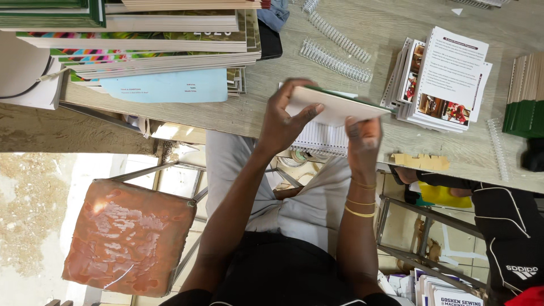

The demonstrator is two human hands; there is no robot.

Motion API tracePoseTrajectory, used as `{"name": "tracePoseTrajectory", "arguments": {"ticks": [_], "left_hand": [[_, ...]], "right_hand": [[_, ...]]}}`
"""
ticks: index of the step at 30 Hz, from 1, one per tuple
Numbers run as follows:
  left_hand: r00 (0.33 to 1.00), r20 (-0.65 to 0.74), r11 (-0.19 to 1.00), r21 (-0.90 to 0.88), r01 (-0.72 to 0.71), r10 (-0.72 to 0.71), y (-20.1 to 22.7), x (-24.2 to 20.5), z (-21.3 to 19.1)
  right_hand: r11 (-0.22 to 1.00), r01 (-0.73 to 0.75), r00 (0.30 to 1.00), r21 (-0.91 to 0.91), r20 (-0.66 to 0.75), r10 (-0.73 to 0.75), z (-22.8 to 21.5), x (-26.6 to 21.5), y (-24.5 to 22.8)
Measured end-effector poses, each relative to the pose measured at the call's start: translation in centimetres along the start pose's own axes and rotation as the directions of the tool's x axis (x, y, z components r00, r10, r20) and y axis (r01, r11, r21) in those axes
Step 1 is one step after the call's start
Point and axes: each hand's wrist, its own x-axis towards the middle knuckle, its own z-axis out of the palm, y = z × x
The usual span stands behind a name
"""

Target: The person sits at a table and assembles spiral-bound notebooks by hand. They align loose lined pages with spiral bindings, insert the bindings through the holes, and then place covers on the assembled notebooks.

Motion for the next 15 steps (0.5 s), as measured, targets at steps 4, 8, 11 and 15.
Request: {"name": "tracePoseTrajectory", "arguments": {"ticks": [4, 8, 11, 15], "left_hand": [[0.997, 0.028, 0.997, 0.021, 0.076, -0.077, -3.5, -1.1, -0.3], [0.995, 0.042, 0.995, 0.043, 0.088, -0.09, -0.9, -1.3, 0.2], [0.993, -0.002, 0.988, 0.107, 0.115, -0.115, -4.9, -0.9, -0.6], [0.985, -0.162, 0.772, 0.634, 0.055, 0.063, -5.4, -5.2, -0.4]], "right_hand": [[0.993, -0.101, 0.994, -0.057, -0.047, 0.098, 0.6, -1.7, 1.8], [0.997, -0.08, 0.995, 0.004, -0.059, 0.08, 0.2, -2.5, 3.2], [0.977, -0.196, 0.98, -0.089, -0.063, 0.191, -2.6, -5.0, 10.9], [0.968, -0.218, 0.972, -0.123, -0.118, 0.204, -4.6, -5.2, 10.7]]}}
